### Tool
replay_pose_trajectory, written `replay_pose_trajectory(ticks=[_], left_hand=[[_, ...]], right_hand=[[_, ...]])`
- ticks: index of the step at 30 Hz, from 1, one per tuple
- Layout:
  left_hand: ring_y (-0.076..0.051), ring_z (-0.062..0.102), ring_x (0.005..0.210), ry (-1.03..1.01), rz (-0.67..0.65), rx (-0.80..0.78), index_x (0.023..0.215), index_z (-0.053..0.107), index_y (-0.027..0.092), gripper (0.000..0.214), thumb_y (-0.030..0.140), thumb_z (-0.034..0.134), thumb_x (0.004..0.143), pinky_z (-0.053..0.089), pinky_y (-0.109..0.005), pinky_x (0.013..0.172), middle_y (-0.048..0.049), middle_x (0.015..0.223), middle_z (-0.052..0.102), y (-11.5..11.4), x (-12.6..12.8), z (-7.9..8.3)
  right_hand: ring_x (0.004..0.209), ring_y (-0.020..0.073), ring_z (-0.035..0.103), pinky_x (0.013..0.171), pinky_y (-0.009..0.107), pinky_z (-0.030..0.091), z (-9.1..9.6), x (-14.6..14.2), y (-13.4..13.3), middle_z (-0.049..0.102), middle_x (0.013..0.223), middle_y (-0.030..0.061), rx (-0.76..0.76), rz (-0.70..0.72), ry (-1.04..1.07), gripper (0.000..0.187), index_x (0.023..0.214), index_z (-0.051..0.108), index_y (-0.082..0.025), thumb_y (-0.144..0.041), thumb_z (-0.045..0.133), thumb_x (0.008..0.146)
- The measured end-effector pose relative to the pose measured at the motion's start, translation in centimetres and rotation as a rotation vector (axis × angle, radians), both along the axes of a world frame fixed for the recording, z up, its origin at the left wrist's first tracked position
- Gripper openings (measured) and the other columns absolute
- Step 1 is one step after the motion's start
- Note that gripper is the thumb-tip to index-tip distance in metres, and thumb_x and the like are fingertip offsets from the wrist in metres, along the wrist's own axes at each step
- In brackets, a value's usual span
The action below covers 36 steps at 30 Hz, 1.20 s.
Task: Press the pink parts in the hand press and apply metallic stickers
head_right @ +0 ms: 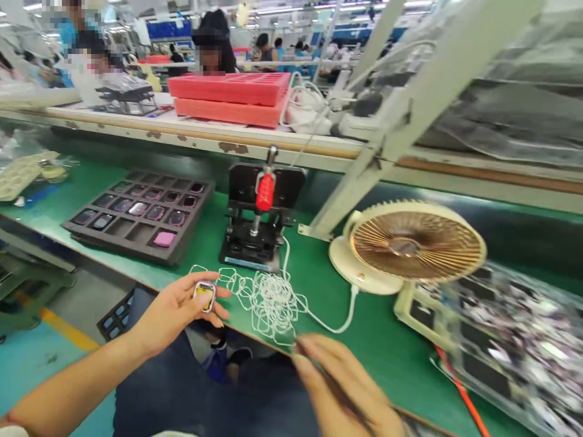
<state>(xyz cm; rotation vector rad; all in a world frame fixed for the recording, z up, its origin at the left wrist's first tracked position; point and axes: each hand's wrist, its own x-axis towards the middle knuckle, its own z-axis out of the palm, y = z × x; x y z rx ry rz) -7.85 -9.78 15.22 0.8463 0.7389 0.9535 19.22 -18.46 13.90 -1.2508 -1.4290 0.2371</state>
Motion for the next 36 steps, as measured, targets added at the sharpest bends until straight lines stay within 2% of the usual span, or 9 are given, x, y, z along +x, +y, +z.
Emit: replay_pose_trajectory(ticks=[3, 6, 10, 14, 23, 27, 31, 36], left_hand=[[-0.023, 0.078, 0.096, -0.036, -0.105, -0.051, 0.133, 0.069, 0.02, 0.041, 0.037, 0.079, 0.096, 0.065, -0.041, 0.09, -0.0141, 0.123, 0.077, -1.4, 2.3, -0.7], [-0.023, 0.076, 0.105, -0.054, -0.152, -0.078, 0.135, 0.072, 0.024, 0.044, 0.039, 0.081, 0.095, 0.064, -0.039, 0.094, -0.0116, 0.123, 0.077, -2.2, 3.1, -0.8], [-0.027, 0.072, 0.119, -0.02, -0.14, -0.075, 0.137, 0.072, 0.027, 0.046, 0.042, 0.08, 0.095, 0.064, -0.037, 0.094, -0.0125, 0.135, 0.074, -2.6, 3.0, -0.5], [-0.026, 0.072, 0.119, 0.007, -0.134, -0.072, 0.14, 0.07, 0.027, 0.049, 0.044, 0.079, 0.095, 0.063, -0.035, 0.095, -0.0123, 0.135, 0.074, -2.7, 2.8, -0.4], [-0.028, 0.073, 0.117, 0.014, -0.154, -0.059, 0.143, 0.069, 0.026, 0.052, 0.047, 0.077, 0.096, 0.062, -0.041, 0.098, -0.0131, 0.135, 0.074, -2.8, 2.6, -0.3], [-0.028, 0.071, 0.124, 0.082, -0.127, -0.029, 0.142, 0.069, 0.027, 0.051, 0.048, 0.076, 0.096, 0.061, -0.042, 0.104, -0.013, 0.139, 0.072, -2.9, 2.6, -0.4], [-0.026, 0.069, 0.127, 0.057, -0.118, -0.044, 0.138, 0.072, 0.029, 0.047, 0.048, 0.078, 0.095, 0.061, -0.036, 0.102, -0.0108, 0.139, 0.072, -2.8, 2.6, -0.6], [-0.021, 0.073, 0.113, -0.009, -0.095, -0.15, 0.131, 0.076, 0.027, 0.047, 0.044, 0.086, 0.089, 0.061, -0.028, 0.091, -0.0102, 0.127, 0.077, -2.3, 2.7, -1.2]], right_hand=[[0.11, 0.0297, 0.078, 0.095, 0.045, 0.069, -0.9, -3.6, 1.3, 0.078, 0.122, 0.009, 0.051, 0.21, 0.021, 0.03, 0.118, 0.082, -0.027, -0.009, 0.074, 0.095], [0.124, 0.0326, 0.073, 0.111, 0.057, 0.061, -1.8, -5.6, 2.6, 0.078, 0.124, 0.0083, 0.118, 0.333, 0.044, 0.043, 0.126, 0.077, -0.026, 0.001, 0.072, 0.093], [0.124, 0.0326, 0.073, 0.108, 0.053, 0.063, -2.7, -6.1, 2.9, 0.077, 0.126, 0.011, 0.095, 0.379, 0.03, 0.045, 0.131, 0.074, -0.02, 0.004, 0.072, 0.092], [0.124, 0.0332, 0.073, 0.106, 0.051, 0.065, -3.2, -6.1, 2.6, 0.077, 0.126, 0.0117, 0.104, 0.385, 0.015, 0.042, 0.126, 0.074, -0.019, 0.005, 0.072, 0.091], [0.123, 0.0342, 0.074, 0.105, 0.052, 0.066, -2.4, -5.9, 2.5, 0.079, 0.123, 0.0107, 0.1, 0.382, -0.037, 0.041, 0.126, 0.075, -0.02, 0.002, 0.072, 0.092], [0.125, 0.0332, 0.072, 0.106, 0.051, 0.066, -2.5, -5.7, 2.7, 0.078, 0.127, 0.0096, 0.131, 0.405, -0.092, 0.044, 0.13, 0.075, -0.023, 0.002, 0.072, 0.093], [0.131, 0.0332, 0.069, 0.109, 0.052, 0.064, -3.5, -5.7, 2.6, 0.072, 0.139, 0.0092, 0.151, 0.406, -0.169, 0.052, 0.14, 0.071, -0.025, 0.002, 0.069, 0.095], [0.126, 0.0323, 0.071, 0.109, 0.051, 0.064, -4.6, -5.9, 2.6, 0.07, 0.143, 0.0085, 0.17, 0.381, -0.166, 0.06, 0.151, 0.063, -0.031, -0.003, 0.069, 0.098]])
